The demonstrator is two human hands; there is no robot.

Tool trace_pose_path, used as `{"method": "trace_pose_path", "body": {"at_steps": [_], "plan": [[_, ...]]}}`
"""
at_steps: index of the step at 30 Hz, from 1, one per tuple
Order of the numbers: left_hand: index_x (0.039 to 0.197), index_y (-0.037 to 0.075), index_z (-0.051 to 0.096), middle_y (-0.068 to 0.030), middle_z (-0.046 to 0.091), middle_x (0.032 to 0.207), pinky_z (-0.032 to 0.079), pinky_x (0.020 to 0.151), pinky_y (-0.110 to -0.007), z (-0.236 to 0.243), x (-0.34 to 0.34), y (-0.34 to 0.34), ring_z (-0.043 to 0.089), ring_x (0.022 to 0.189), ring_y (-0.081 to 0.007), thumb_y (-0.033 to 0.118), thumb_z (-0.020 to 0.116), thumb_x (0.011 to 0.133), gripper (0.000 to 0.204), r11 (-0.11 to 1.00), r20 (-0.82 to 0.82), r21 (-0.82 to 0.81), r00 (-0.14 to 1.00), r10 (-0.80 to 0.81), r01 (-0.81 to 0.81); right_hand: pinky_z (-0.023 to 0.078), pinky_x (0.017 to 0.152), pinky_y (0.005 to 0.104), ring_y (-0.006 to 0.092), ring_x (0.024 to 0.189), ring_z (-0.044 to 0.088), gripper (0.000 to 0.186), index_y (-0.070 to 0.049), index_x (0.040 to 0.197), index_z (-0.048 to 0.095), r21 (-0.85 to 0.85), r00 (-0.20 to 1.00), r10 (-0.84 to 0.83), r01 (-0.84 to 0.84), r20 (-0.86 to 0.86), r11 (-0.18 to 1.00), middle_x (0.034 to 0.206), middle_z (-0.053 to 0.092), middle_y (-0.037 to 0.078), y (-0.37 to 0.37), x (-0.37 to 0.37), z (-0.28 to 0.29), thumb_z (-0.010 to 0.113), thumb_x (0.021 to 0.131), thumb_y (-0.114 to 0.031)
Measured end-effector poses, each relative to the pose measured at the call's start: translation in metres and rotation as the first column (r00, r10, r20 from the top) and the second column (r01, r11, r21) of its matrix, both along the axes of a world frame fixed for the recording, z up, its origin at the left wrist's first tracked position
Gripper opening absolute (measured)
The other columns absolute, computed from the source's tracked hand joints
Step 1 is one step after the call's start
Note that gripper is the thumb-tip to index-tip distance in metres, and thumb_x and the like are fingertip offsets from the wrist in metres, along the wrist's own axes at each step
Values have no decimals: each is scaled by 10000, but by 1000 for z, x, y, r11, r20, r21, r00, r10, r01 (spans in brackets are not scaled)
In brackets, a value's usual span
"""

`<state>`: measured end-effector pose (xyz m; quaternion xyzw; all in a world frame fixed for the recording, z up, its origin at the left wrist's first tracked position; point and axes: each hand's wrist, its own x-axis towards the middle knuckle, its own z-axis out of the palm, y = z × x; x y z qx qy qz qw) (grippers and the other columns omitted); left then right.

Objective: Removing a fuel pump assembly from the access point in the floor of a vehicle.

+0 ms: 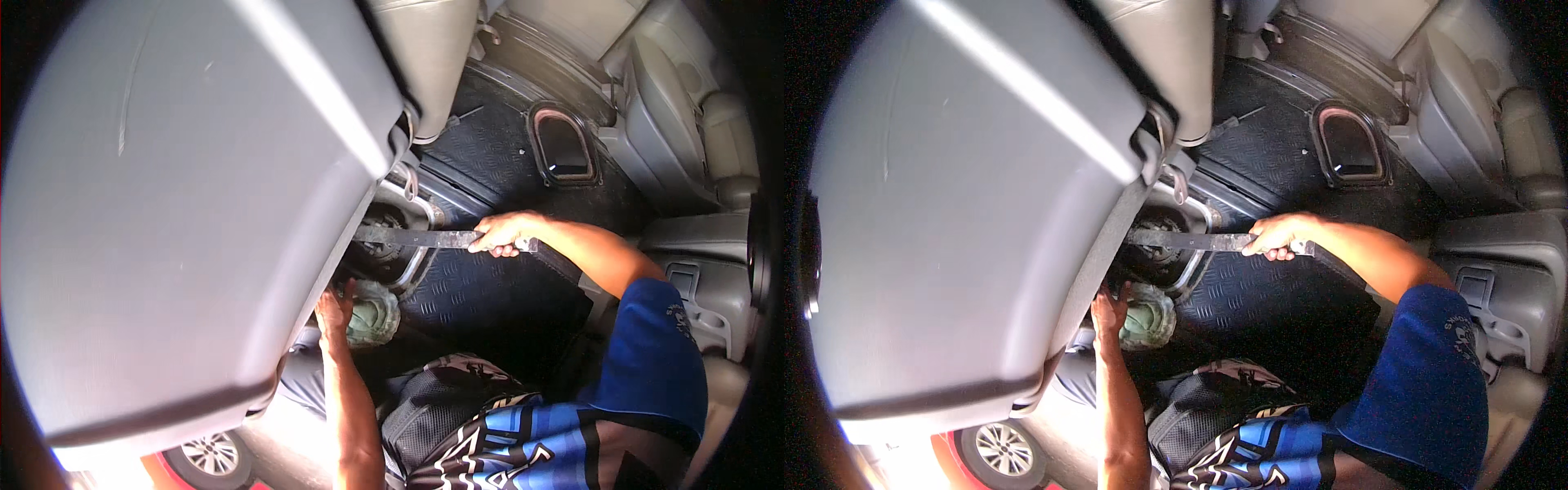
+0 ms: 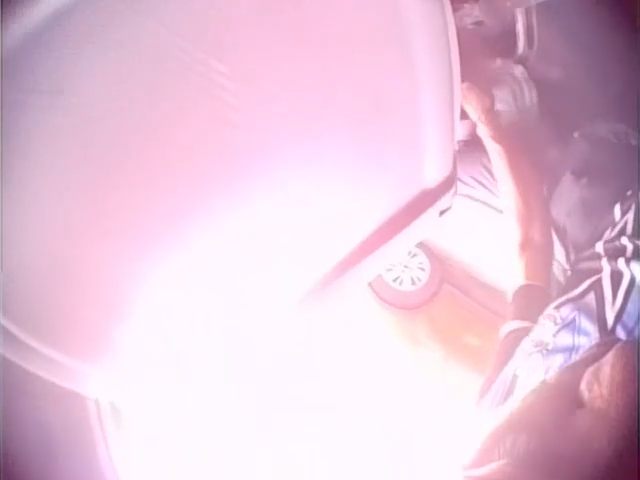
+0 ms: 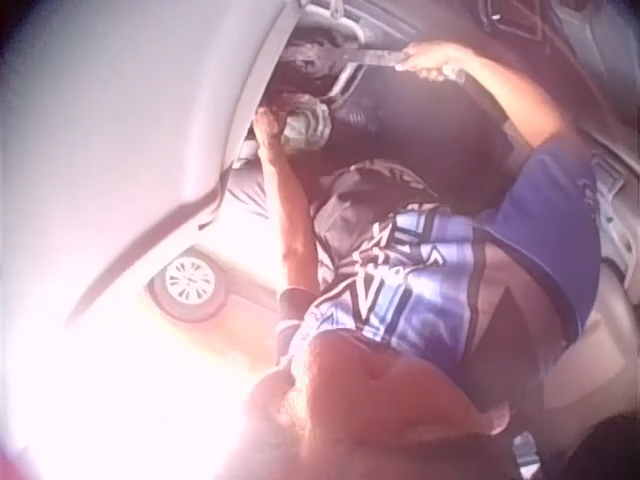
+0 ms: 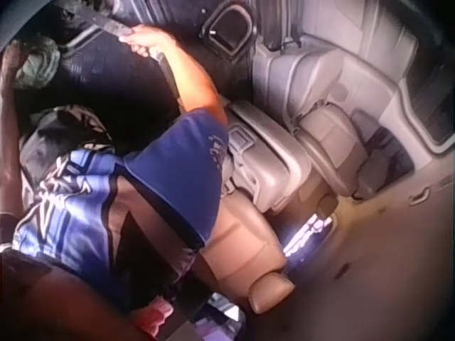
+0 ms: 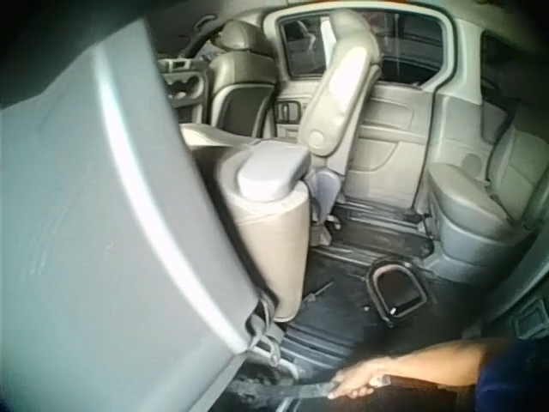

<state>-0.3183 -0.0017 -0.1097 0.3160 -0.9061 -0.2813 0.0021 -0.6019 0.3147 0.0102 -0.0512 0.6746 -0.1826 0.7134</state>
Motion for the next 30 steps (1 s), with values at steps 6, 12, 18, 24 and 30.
{"method": "trace_pose_path", "body": {"at_steps": [6, 12, 18, 24, 30], "plan": [[1322, -35, 572, -287, 640, 1245, 452, 1019, -517, -1, 4, -8, 581, 1193, -468, 554, 639, 921, 716, 999, -27, 40, 999, -26, 28, 344, 385, 251, 50, 453, 397, 304, -154, 872, 493, -31, 942, -236, 251, 238, 968, 605, 421, -61, 1, 30, 7, 635, 1001, -389], [1378, -18, 539, -285, 567, 1369, 407, 1095, -490, 12, 6, -5, 508, 1292, -464, 515, 652, 925, 708, 995, -92, 95, 996, -14, 23, 332, 416, 272, 61, 462, 373, 332, -176, 832, 438, 9, 856, -461, 472, 236, 882, 605, 397, -60, 14, 103, -3, 604, 1020, -393], [1423, 31, 513, -252, 534, 1423, 412, 1091, -505, 40, 21, 0, 496, 1312, -449, 440, 672, 931, 659, 992, -129, 83, 988, -87, 98, 352, 431, 282, 76, 465, 400, 338, -164, 845, 454, -33, 835, -511, 527, 204, 849, 611, 417, -39, 17, 147, -23, 592, 1020, -418], [1402, 66, 535, -244, 567, 1385, 444, 1056, -487, 63, 50, 6, 520, 1301, -426, 456, 649, 952, 606, 975, -175, 217, 984, -16, 55, 410, 460, 315, 104, 452, 436, 352, -143, 886, 478, -103, 813, -550, 573, 189, 813, 608, 434, -22, 11, 172, -38, 587, 1013, -453], [1362, 50, 569, -249, 599, 1344, 437, 1049, -450, 68, 68, 1, 530, 1306, -404, 408, 629, 984, 524, 947, -298, 320, 949, 105, -4, 427, 457, 321, 106, 449, 439, 371, -126, 933, 477, -83, 829, -532, 551, 175, 831, 604, 441, -19, 8, 173, -41, 599, 1003, -469]]}}
